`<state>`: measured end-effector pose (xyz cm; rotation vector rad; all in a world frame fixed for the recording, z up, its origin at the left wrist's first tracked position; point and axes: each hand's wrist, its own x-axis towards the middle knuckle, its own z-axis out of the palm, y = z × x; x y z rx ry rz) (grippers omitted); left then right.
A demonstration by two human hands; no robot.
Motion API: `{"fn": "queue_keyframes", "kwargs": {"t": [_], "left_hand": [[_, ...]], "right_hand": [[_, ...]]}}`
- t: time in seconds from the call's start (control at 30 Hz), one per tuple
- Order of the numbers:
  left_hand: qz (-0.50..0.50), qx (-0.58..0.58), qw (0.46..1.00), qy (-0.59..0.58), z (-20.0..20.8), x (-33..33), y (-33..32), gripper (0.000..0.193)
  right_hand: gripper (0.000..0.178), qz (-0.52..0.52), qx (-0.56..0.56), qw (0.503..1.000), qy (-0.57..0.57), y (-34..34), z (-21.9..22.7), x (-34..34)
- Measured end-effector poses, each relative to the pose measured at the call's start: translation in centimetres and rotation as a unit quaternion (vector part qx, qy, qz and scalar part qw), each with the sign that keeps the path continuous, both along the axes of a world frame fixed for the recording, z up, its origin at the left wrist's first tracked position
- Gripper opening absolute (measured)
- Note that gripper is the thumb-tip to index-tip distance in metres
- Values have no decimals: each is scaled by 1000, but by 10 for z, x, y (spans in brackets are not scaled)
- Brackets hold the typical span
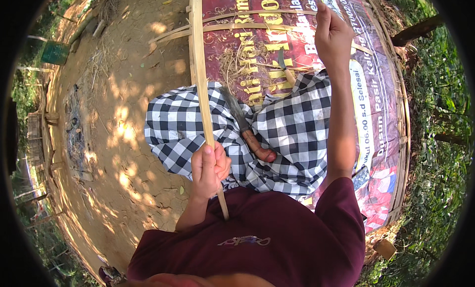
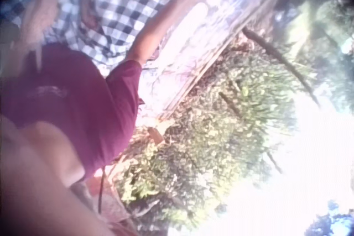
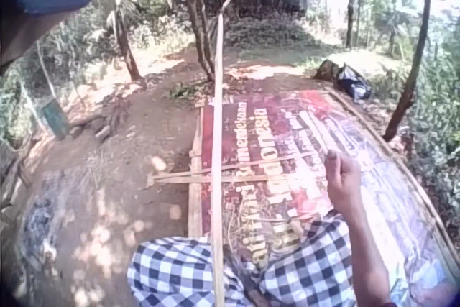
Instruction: The person carves a strip of bamboo using a knife, shaving off thin pieces to shape and taper it.
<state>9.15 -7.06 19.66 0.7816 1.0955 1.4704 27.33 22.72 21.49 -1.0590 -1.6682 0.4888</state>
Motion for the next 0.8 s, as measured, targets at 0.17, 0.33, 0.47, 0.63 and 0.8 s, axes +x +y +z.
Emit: {"fn": "queue_keyframes", "kwargs": {"t": [0.17,0.33,0.47,0.63,0.8], "left_hand": [[-22,-21,999,8,-11,-8,5,37],[-31,-16,999,-6,-10,-9,5,37],[-31,-11,999,-2,-8,-5,1,37],[-32,-17,999,-3,-9,-1,-2,38],[-21,-19,1000,-9,-8,-1,0,39]], "right_hand": [[35,207,64,965,-148,-91,15,-35],[41,289,119,915,-255,-134,3,-59],[43,300,127,896,-301,-134,4,-63],[51,278,222,879,-317,-120,3,-64],[51,114,275,888,-351,-60,4,-59]]}}
